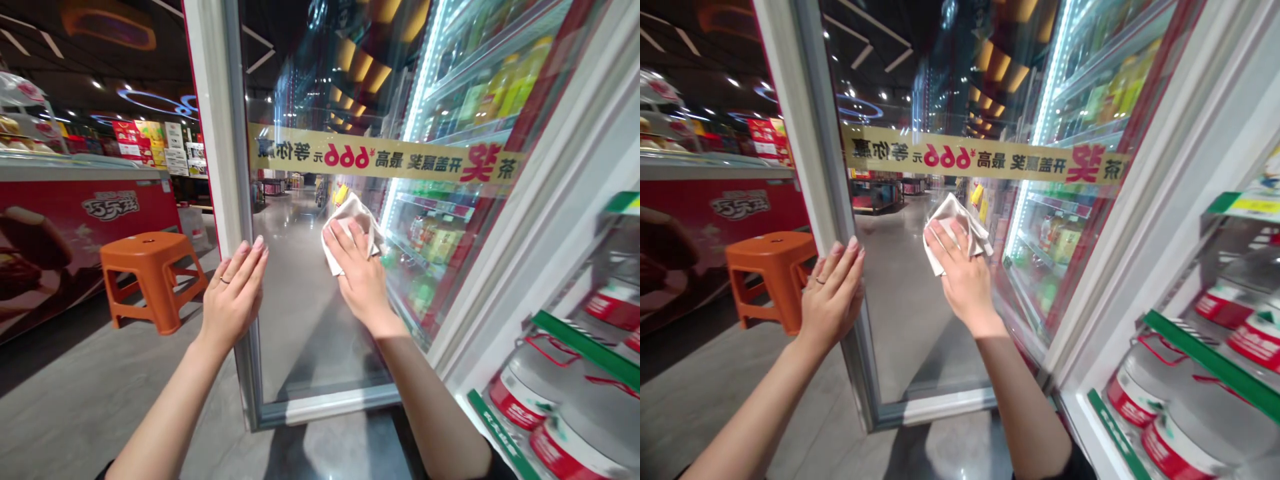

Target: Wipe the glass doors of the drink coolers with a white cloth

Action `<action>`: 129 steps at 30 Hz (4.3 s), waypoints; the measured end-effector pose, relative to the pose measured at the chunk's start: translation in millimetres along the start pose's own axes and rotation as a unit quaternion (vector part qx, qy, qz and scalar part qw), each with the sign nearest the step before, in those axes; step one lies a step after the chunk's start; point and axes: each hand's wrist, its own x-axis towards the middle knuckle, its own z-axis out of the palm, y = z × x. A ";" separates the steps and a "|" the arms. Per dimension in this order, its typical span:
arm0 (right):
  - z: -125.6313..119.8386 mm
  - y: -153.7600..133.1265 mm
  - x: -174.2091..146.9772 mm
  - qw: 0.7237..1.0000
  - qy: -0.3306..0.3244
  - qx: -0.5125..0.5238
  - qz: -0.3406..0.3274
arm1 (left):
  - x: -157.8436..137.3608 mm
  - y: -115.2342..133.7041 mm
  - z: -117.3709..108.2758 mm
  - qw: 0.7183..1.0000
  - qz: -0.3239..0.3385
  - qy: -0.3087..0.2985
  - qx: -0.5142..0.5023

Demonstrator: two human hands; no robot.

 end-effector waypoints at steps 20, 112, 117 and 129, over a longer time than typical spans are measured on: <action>20.0 -40.4 18.5 0.996 -0.037 0.002 -0.076 | -33.8 61.0 3.3 0.965 -0.243 -0.044 -0.088; 22.2 -56.5 -57.0 0.991 -0.020 0.087 0.103 | -44.2 74.8 -3.1 0.962 -0.196 -0.051 -0.184; 19.9 -47.3 -77.1 0.991 -0.085 0.082 0.058 | -48.1 71.2 -3.6 0.976 -0.151 -0.067 -0.140; 12.6 -23.6 -76.9 0.989 -0.019 0.123 0.076 | -41.3 71.2 -10.2 0.985 -0.097 -0.099 -0.105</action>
